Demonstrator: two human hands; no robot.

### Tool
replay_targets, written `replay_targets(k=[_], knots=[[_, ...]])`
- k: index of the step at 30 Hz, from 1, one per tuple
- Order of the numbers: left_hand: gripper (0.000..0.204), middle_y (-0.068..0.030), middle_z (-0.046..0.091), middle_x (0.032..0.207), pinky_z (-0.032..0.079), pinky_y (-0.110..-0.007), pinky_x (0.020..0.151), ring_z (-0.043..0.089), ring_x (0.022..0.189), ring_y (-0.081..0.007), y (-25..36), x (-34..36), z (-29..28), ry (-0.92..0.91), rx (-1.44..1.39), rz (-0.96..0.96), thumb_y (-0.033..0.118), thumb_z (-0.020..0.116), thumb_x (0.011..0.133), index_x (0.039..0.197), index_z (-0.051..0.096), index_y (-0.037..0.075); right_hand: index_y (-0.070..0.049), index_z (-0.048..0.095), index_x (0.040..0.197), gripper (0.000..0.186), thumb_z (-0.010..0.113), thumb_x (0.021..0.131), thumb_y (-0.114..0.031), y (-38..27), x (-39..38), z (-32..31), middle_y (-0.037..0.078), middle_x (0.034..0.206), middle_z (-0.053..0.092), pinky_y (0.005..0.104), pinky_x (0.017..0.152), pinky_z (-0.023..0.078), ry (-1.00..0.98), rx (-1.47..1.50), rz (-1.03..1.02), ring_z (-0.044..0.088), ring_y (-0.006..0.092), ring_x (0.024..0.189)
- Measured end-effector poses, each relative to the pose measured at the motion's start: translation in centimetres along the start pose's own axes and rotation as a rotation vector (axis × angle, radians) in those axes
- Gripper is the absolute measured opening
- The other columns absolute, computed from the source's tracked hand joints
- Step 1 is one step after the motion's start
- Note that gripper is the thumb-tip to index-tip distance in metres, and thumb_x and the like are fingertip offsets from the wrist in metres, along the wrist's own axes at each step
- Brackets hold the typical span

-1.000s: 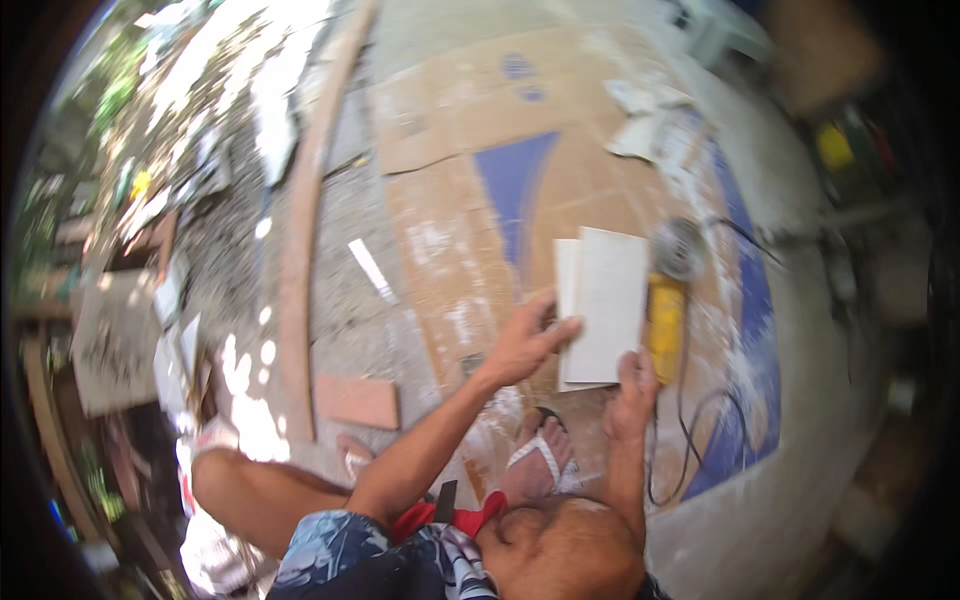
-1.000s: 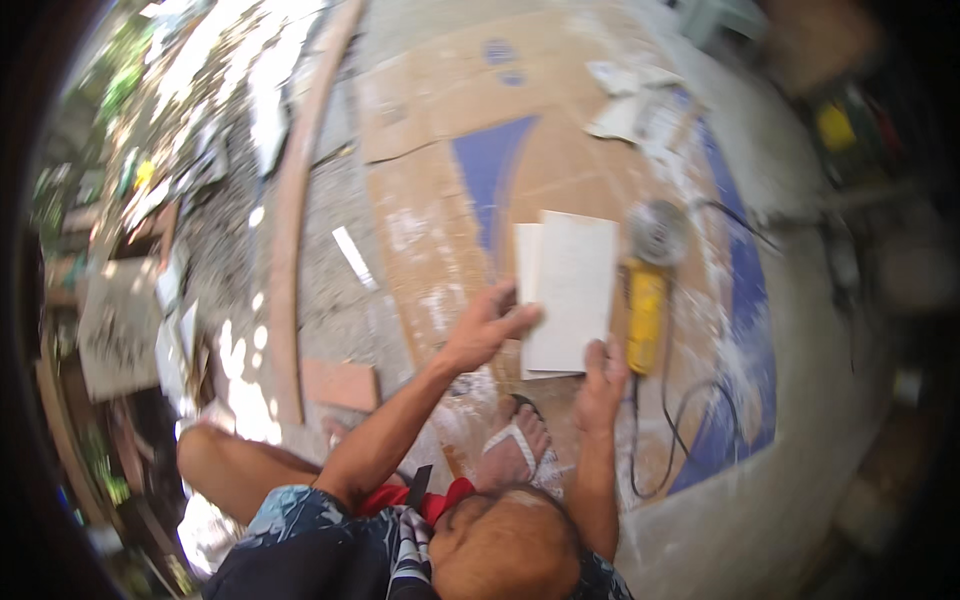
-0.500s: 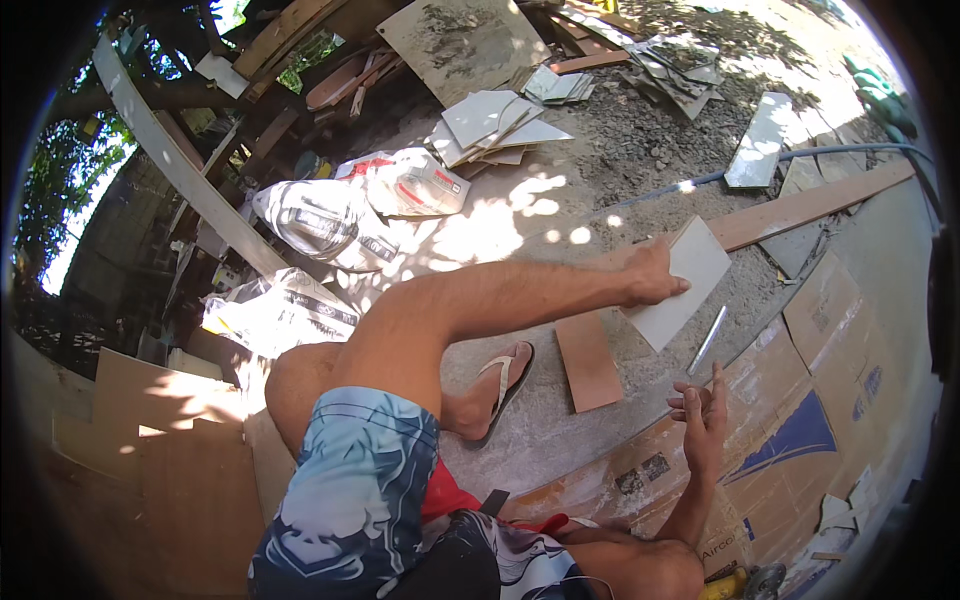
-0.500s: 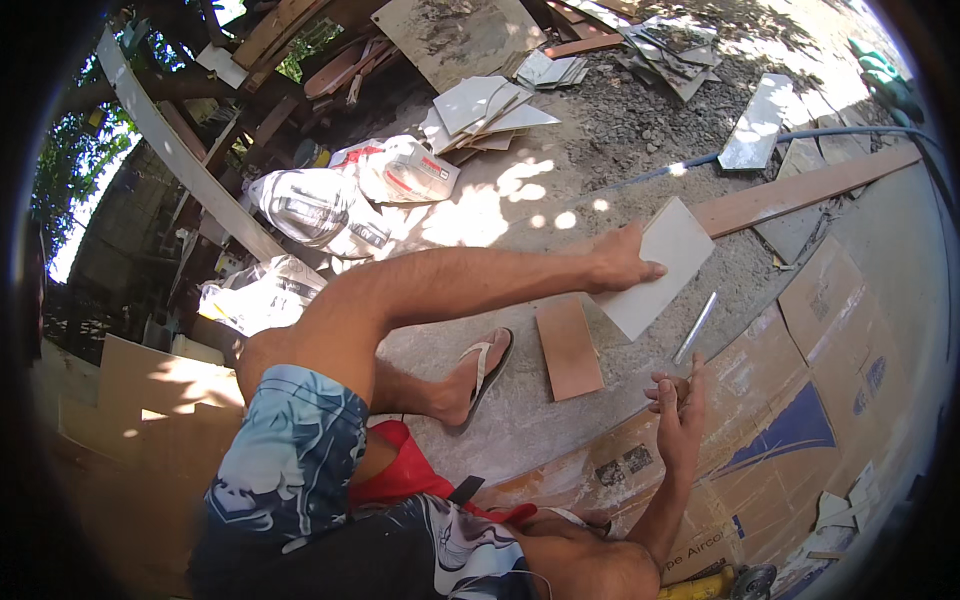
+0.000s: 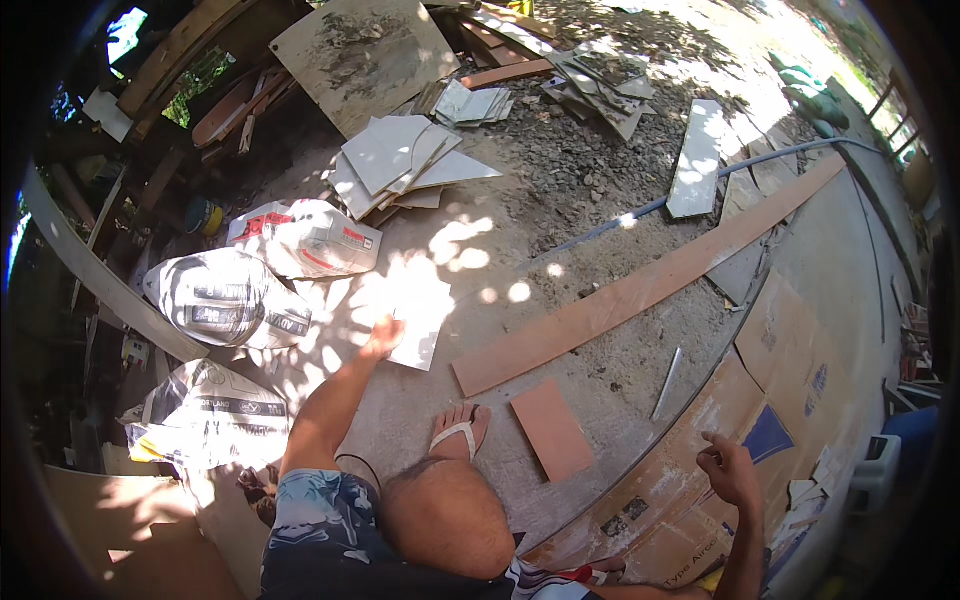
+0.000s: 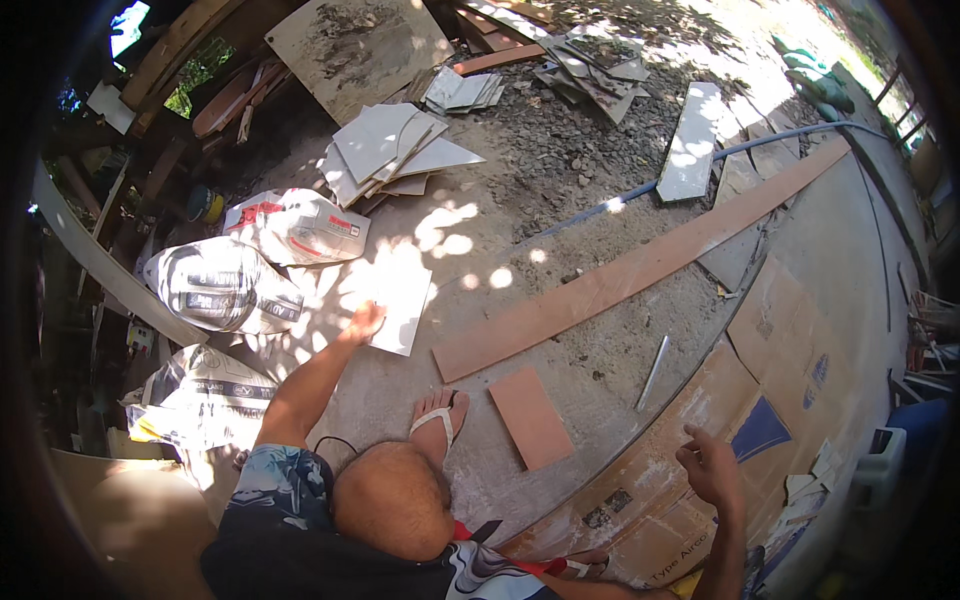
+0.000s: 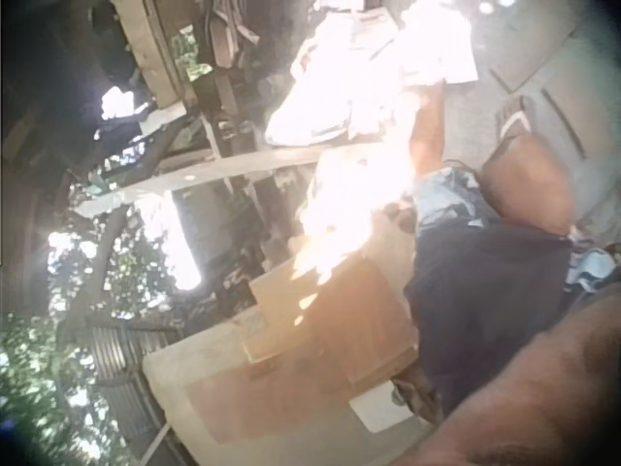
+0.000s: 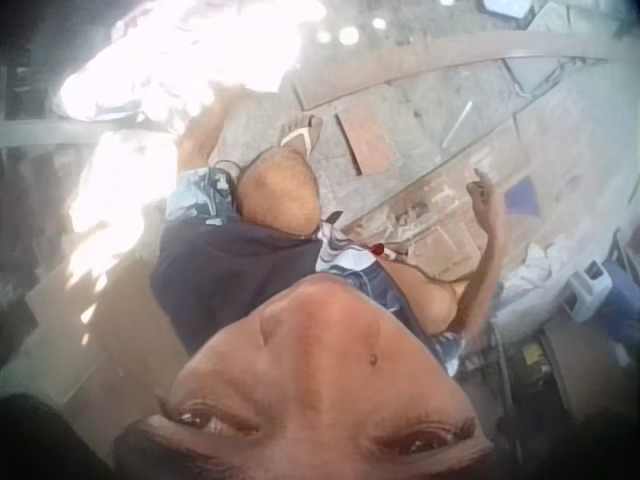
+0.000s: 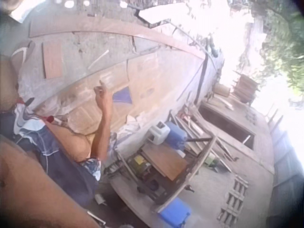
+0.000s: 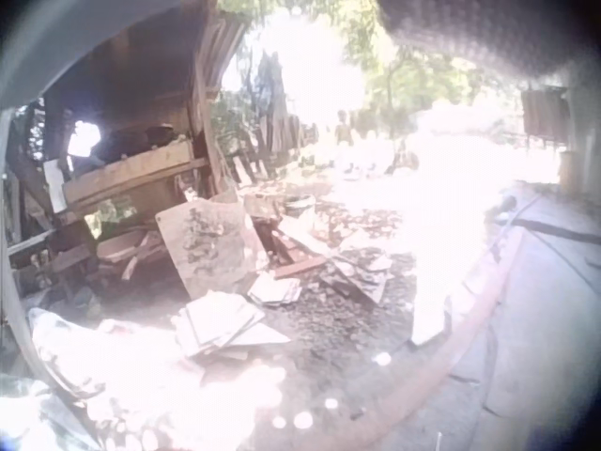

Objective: The person uses a handheld angle grinder to cut a white ceramic tile placed on a cardboard sheet. They make several cuts, separating the tile into smaller pieces, and occasionally reposition the tile or the cut pieces.

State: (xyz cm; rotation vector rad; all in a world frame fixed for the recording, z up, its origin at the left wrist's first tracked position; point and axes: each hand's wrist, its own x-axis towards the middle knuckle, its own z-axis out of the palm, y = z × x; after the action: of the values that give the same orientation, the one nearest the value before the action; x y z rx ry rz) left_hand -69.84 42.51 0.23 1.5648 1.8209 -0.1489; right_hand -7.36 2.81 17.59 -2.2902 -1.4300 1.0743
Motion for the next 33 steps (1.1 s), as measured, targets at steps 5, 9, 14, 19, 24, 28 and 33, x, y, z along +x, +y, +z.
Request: replay_targets(k=[5,9,14,19,24,28,33], knots=[[0.068,-0.0212,0.071,0.135,0.056,-0.043,0.103,0.069,0.12,-0.0296,-3.7,3.4,4.8,0.201,-0.485,0.222,0.034,0.075,0.105,0.154,0.052,-0.007,0.003,0.066,0.145,0.051,0.075,0.098,-0.016,-9.5,5.3,-4.1,0.022,0.103,0.082,0.0449,0.085,0.06,-0.119,-0.195,-0.032,0.08,0.0354,0.092],[0.07,-0.0268,0.072,0.137,0.056,-0.047,0.106,0.072,0.121,-0.0406,-2.3,3.0,3.2,0.197,-0.215,0.201,0.033,0.074,0.103,0.163,0.049,0.007,0.004,0.067,0.142,0.05,0.077,0.098,-0.018,-19.0,13.8,-2.6,0.023,0.099,0.08,0.0489,0.083,0.059,-0.162,-0.32,-0.174,0.078,0.0419,0.09],[0.056,-0.0219,0.075,0.117,0.056,-0.053,0.102,0.07,0.112,-0.041,-0.3,6.7,-0.2,0.642,0.16,0.359,0.046,0.078,0.099,0.138,0.071,0.008,0.001,0.065,0.139,0.045,0.074,0.101,-0.021,-31.7,22.3,0.8,0.029,0.106,0.077,0.0547,0.094,0.058,-0.252,-0.412,-0.394,0.074,0.0448,0.109],[0.068,-0.0131,0.075,0.107,0.057,-0.036,0.091,0.072,0.098,-0.0255,2.0,18.6,-9.3,0.479,-0.586,0.46,0.033,0.08,0.101,0.146,0.06,-0.014,0.001,0.078,0.103,0.018,0.074,0.096,-0.015,-47.5,28.5,5.4,0.021,0.1,0.08,0.0515,0.079,0.062,-0.408,-0.728,-0.832,0.079,0.0387,0.1],[0.065,-0.013,0.073,0.111,0.057,-0.037,0.093,0.071,0.1,-0.0247,-1.3,22.1,-8.2,0.41,-0.257,0.356,0.031,0.079,0.102,0.145,0.059,-0.013,-0.007,0.082,0.106,0.019,0.08,0.089,-0.016,-60.0,32.7,10.7,0.014,0.108,0.081,0.0473,0.081,0.062,-0.124,-0.701,-0.831,0.078,0.0328,0.104],[0.063,-0.0129,0.072,0.114,0.057,-0.037,0.095,0.071,0.103,-0.024,-0.5,20.6,-13.1,0.42,-0.176,0.338,0.03,0.078,0.102,0.145,0.059,-0.011,-0.011,0.082,0.114,0.026,0.082,0.09,-0.02,-64.3,33.8,9.9,0.011,0.115,0.08,0.0474,0.085,0.062,0.057,-0.685,-0.863,0.077,0.0307,0.11],[0.06,-0.0129,0.071,0.118,0.056,-0.037,0.097,0.07,0.106,-0.0232,0.2,20.9,-11.2,0.398,-0.196,0.331,0.028,0.077,0.102,0.144,0.058,-0.01,-0.014,0.083,0.124,0.035,0.085,0.09,-0.025,-62.9,35.8,8.3,0.007,0.125,0.08,0.0476,0.09,0.063,0.073,-0.738,-0.738,0.075,0.0281,0.117]])
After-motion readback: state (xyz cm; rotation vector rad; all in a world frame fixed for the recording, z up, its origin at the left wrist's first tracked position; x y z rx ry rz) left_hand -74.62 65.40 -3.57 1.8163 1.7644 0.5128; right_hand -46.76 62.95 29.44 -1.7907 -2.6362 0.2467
